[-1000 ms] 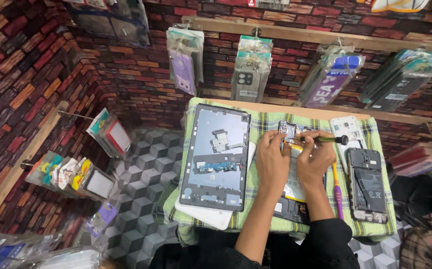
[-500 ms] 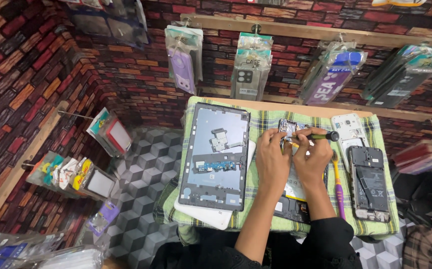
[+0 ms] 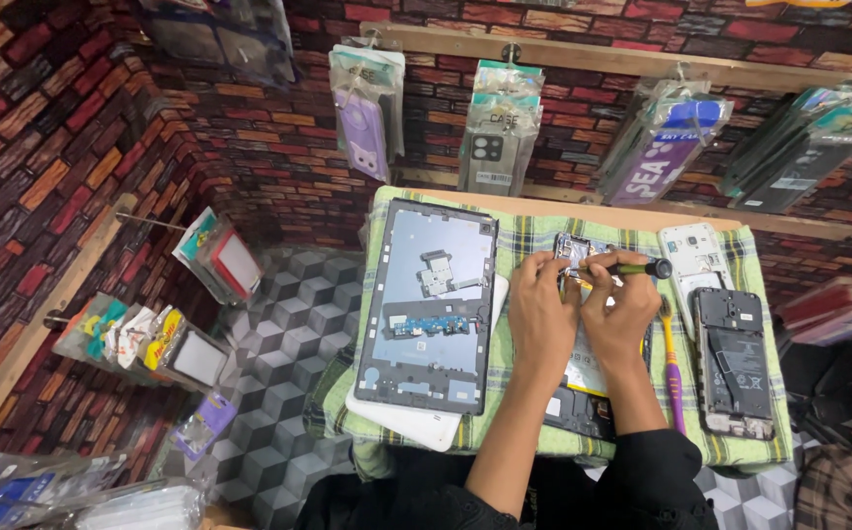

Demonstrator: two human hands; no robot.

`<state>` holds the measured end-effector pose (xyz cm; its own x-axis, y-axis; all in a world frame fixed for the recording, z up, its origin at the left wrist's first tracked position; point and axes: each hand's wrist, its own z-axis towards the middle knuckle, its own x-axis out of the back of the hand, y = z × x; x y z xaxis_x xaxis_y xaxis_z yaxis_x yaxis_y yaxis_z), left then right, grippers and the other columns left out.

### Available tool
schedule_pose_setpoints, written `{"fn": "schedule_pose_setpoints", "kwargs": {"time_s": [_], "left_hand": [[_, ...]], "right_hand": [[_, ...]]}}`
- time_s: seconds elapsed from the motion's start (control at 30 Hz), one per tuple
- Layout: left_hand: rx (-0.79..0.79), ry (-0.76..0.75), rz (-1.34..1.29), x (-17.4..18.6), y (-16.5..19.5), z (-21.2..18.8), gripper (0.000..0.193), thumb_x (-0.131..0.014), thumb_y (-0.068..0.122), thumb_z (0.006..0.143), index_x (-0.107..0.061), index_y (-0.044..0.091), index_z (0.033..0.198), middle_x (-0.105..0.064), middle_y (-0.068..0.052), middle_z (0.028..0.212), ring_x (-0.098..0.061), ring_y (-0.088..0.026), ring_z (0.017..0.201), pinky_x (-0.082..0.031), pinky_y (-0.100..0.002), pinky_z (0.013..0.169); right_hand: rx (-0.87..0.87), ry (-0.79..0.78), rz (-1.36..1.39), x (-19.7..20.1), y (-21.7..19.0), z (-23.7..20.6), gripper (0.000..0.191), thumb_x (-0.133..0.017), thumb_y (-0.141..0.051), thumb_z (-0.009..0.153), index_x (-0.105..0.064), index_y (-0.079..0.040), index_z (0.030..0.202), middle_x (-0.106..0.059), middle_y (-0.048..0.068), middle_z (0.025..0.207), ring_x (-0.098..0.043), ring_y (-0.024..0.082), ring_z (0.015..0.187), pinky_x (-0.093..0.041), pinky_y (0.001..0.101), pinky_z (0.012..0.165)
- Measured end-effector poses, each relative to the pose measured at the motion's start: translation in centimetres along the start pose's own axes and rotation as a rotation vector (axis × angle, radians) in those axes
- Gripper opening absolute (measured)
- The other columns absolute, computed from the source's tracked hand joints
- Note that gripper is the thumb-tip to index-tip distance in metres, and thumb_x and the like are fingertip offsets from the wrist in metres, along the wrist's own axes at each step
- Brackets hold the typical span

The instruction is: The person uses a screwdriver to remove screws from a disassembled tablet and then detaches the motherboard from the device. The person places the removed components on the table.

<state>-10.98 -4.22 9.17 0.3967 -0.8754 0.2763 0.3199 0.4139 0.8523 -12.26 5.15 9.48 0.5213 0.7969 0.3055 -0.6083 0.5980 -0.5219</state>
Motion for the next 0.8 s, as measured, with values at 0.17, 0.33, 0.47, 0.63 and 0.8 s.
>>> {"fn": "schedule_pose_setpoints", "kwargs": {"time_s": [0.17, 0.33, 0.47, 0.63, 0.8], "left_hand": [[0.017, -0.022, 0.012, -0.1, -0.1, -0.1, 0.021, -0.069, 0.01, 0.091, -0.071, 0.002, 0.11, -0.063, -0.012, 0.125, -0.06, -0.034, 0.115, -0.053, -0.044, 0.09], [-0.006, -0.008, 0.035, -0.4, -0.1, -0.2, 0.023, -0.069, 0.011, 0.091, -0.07, 0.002, 0.112, -0.062, -0.012, 0.127, -0.059, -0.034, 0.119, -0.053, -0.044, 0.093], [-0.002, -0.019, 0.03, -0.6, -0.2, -0.3, 0.024, -0.068, 0.011, 0.092, -0.069, 0.001, 0.114, -0.061, -0.012, 0.129, -0.058, -0.034, 0.119, -0.053, -0.043, 0.093], [-0.071, 0.017, 0.036, -0.4, -0.2, -0.7, 0.023, -0.067, 0.01, 0.093, -0.068, -0.001, 0.114, -0.062, -0.014, 0.127, -0.059, -0.035, 0.119, -0.051, -0.044, 0.097], [-0.078, 0.041, -0.006, -0.1, 0.0, -0.9, 0.021, -0.069, 0.009, 0.092, -0.07, -0.002, 0.11, -0.065, -0.015, 0.123, -0.061, -0.036, 0.114, -0.051, -0.044, 0.097]], "right_hand": [[-0.025, 0.003, 0.033, -0.1, 0.1, -0.1, 0.007, -0.057, 0.008, 0.102, -0.053, 0.008, 0.108, -0.07, 0.016, 0.096, -0.074, 0.021, 0.09, -0.065, 0.032, 0.077], [-0.064, 0.006, 0.053, -0.1, 0.4, 0.2, 0.009, -0.058, 0.009, 0.101, -0.052, 0.008, 0.108, -0.07, 0.015, 0.096, -0.073, 0.019, 0.088, -0.065, 0.0309, 0.074], [-0.093, -0.02, 0.05, 0.0, 0.3, 0.5, 0.009, -0.057, 0.009, 0.1, -0.053, 0.007, 0.108, -0.07, 0.015, 0.096, -0.074, 0.02, 0.087, -0.065, 0.0302, 0.071], [-0.09, -0.057, -0.014, 0.5, -0.6, 0.8, 0.006, -0.059, 0.009, 0.098, -0.058, 0.005, 0.103, -0.071, 0.015, 0.092, -0.073, 0.021, 0.079, -0.062, 0.0308, 0.065], [-0.037, -0.028, 0.009, 0.7, -0.8, 0.2, 0.007, -0.056, 0.008, 0.101, -0.054, 0.006, 0.107, -0.07, 0.015, 0.094, -0.073, 0.021, 0.086, -0.063, 0.0299, 0.072]]}}
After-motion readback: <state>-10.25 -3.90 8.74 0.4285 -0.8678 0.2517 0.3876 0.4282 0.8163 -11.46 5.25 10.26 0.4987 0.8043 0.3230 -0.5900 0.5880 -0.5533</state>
